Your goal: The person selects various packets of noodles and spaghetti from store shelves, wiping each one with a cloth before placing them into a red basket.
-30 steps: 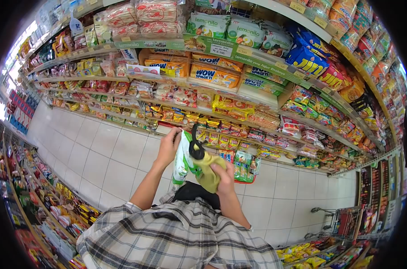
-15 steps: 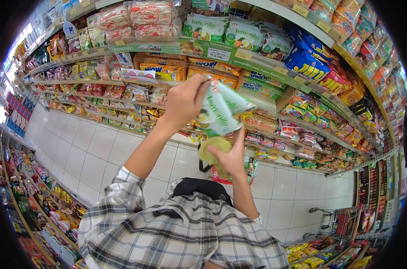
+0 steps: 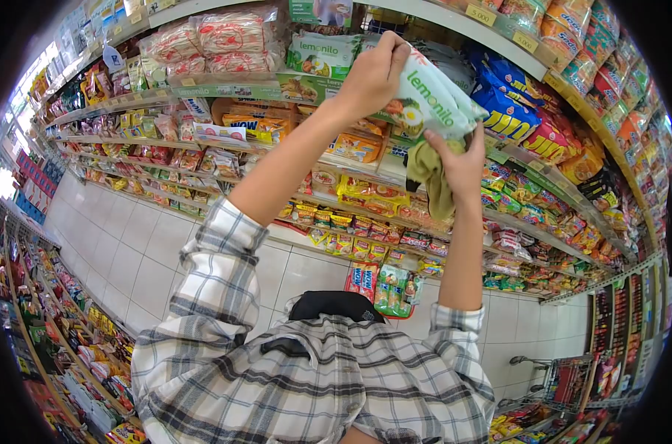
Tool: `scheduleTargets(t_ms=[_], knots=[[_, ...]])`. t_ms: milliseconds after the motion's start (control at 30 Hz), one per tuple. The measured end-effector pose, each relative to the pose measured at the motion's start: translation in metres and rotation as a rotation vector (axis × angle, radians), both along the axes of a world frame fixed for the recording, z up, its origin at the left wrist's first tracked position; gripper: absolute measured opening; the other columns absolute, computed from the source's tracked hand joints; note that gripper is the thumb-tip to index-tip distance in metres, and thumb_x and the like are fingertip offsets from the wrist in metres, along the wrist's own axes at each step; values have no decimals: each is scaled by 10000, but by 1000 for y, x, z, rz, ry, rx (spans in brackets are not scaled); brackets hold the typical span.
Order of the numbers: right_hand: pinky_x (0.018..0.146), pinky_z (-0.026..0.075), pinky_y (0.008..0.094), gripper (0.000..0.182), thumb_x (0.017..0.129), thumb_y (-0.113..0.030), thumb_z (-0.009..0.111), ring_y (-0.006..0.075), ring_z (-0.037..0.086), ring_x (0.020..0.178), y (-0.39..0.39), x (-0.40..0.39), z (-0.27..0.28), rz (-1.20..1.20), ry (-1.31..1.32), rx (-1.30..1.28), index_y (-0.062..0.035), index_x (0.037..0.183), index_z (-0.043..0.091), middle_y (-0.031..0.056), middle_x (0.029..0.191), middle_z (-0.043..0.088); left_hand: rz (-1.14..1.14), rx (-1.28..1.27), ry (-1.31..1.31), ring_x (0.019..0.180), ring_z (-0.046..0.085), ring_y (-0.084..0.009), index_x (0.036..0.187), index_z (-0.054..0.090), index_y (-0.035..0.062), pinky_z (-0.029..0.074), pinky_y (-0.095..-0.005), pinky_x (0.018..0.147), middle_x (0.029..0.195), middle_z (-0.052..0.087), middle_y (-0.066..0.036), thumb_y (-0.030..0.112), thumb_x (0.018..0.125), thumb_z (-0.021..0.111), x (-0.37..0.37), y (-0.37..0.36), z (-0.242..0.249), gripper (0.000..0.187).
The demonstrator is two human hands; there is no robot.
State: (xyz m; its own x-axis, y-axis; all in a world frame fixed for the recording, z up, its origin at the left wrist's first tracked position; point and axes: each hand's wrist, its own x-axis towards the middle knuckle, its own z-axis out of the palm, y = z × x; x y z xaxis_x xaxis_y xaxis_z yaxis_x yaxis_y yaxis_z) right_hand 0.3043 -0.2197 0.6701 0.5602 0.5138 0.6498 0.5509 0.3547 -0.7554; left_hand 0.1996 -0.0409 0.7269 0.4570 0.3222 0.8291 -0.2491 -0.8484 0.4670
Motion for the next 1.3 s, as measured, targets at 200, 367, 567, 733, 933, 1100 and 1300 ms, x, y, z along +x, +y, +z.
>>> scheduleTargets(t_ms=[200,367,567,733,933,1100,1300], knots=[[865,482,342,574,744,-213,794,249,645,993,34,51,26,-150,-166,-56,19,1190,517,169,1086,667,-92,206,123,1064,571,-340,1362,191,49,447,-373,931,1167,520,-284,394,841,722,14,41,6,820],[866,491,411,613,733,-310,781,374,643,1018,63,63,46,-265,-334,-169,-2,1198,527,227,1084,662,-61,155,148,1060,581,-291,1386,304,142,462,-383,924,1156,581,-187,298,662,879,14,62,17,937],[878,483,459,693,713,-359,787,398,606,1072,105,71,42,-346,-352,-425,-38,1257,502,227,1123,646,140,228,282,1103,565,-318,1308,488,119,462,-410,929,1138,599,-167,288,628,882,32,110,2,803],[894,488,465,691,708,-377,793,387,614,1070,114,59,53,-440,-305,-684,-40,1241,511,212,1128,650,281,240,445,1204,486,-379,1301,506,137,430,-439,987,1200,546,-203,390,602,871,40,120,-11,828],[923,475,451,631,713,-410,773,355,605,1105,112,60,51,-452,-339,-863,-56,1199,582,185,1183,639,452,369,662,1279,423,-392,1321,493,180,343,-536,1055,1344,468,-173,438,678,796,27,98,-10,756],[860,495,452,588,739,-464,745,373,627,1030,62,53,35,-488,-304,-570,-34,1117,608,203,1081,668,447,554,634,1363,338,-374,1341,497,161,199,-668,1084,1425,456,-138,476,773,661,35,102,-26,670],[721,476,277,352,781,-271,787,151,611,771,-101,32,-78,-524,172,-141,24,929,662,97,847,681,383,675,228,1350,370,-355,1340,499,175,145,-776,1016,1385,503,-100,403,891,575,31,99,-29,509]])
